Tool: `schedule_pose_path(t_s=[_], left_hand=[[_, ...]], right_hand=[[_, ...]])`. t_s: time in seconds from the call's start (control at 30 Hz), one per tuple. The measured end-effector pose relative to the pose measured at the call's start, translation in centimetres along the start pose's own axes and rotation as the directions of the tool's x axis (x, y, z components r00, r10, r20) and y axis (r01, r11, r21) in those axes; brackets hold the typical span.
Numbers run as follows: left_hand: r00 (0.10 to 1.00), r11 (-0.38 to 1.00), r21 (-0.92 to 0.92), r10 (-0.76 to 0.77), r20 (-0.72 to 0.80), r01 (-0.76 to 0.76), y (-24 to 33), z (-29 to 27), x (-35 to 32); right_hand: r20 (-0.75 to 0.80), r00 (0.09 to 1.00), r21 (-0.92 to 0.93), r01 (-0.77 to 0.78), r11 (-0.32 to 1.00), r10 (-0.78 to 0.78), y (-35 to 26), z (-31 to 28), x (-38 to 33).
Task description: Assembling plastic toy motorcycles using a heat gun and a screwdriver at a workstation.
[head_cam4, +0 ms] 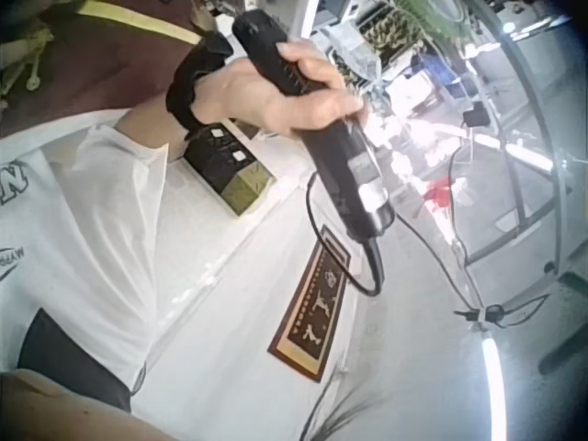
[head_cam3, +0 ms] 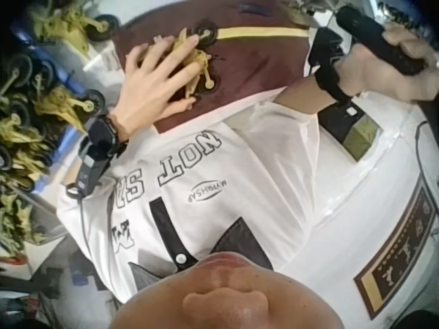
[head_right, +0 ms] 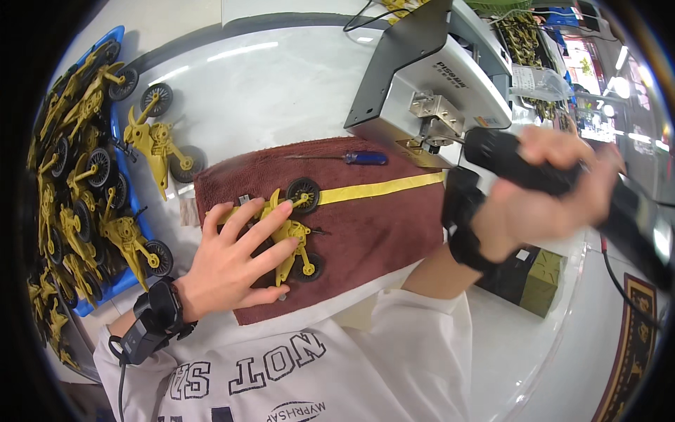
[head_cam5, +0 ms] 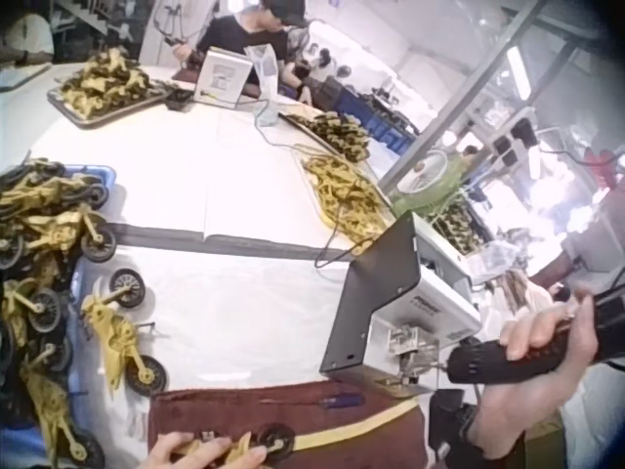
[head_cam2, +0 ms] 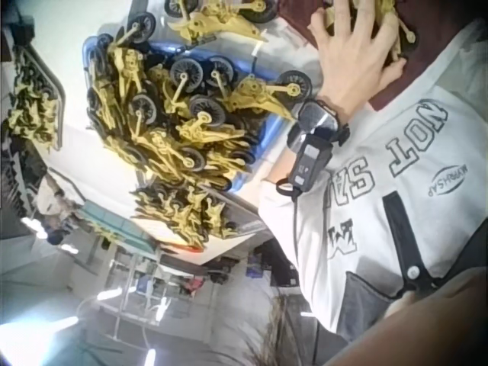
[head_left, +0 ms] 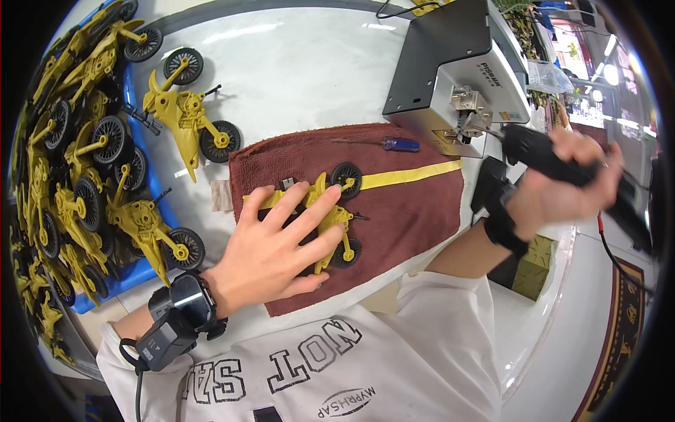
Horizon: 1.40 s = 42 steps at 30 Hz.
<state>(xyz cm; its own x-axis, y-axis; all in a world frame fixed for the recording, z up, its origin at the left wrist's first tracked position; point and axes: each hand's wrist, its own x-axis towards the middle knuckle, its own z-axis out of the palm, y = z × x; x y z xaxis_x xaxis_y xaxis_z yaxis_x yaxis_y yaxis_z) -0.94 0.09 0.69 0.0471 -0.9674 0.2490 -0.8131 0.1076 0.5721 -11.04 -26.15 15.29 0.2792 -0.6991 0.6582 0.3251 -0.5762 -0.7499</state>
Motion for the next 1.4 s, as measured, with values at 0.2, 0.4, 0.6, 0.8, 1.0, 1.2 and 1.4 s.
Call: schedule_pose_path(t_s=[0.2, 0.4, 0.6, 0.8, 1.0, 1.2, 1.4], left_hand=[[0.999, 0.997, -0.066, -0.036, -0.012, 0.035, -0.3, -0.1, -0.3], [0.996, 0.981, -0.177, -0.086, -0.033, 0.079, -0.6, -0.2, -0.7], [0.996, 0.979, -0.189, -0.083, -0.038, 0.074, -0.4, -0.3, -0.4], [0.994, 0.982, -0.173, -0.083, -0.065, 0.07, -0.3, 0.0, -0.5], [0.994, 0.982, -0.175, -0.079, -0.071, 0.065, -0.5, 0.1, -0.4], [0.994, 0.982, -0.174, -0.085, -0.068, 0.073, -0.6, 0.2, -0.6], [0.996, 0.988, -0.146, -0.063, -0.058, 0.054, -0.2, -0.1, -0.1]], right_hand=[[0.185, 0.947, 0.057, -0.276, 0.96, 0.261, -1.4, 1.6, -3.4], [0.652, 0.758, 0.428, -0.351, 0.833, -0.016, -4.5, 3.0, -12.5], [0.63, 0.775, 0.394, -0.261, 0.881, -0.052, -5.2, 4.0, -14.5], [0.725, 0.686, 0.349, -0.304, 0.886, -0.051, -4.6, 4.1, -14.7], [0.633, 0.771, 0.409, -0.261, 0.874, -0.067, -5.0, 4.5, -15.7], [0.652, 0.757, 0.389, -0.273, 0.88, -0.053, -4.3, 4.0, -14.9], [0.82, 0.572, 0.281, -0.371, 0.885, -0.021, -4.7, 4.3, -14.1]])
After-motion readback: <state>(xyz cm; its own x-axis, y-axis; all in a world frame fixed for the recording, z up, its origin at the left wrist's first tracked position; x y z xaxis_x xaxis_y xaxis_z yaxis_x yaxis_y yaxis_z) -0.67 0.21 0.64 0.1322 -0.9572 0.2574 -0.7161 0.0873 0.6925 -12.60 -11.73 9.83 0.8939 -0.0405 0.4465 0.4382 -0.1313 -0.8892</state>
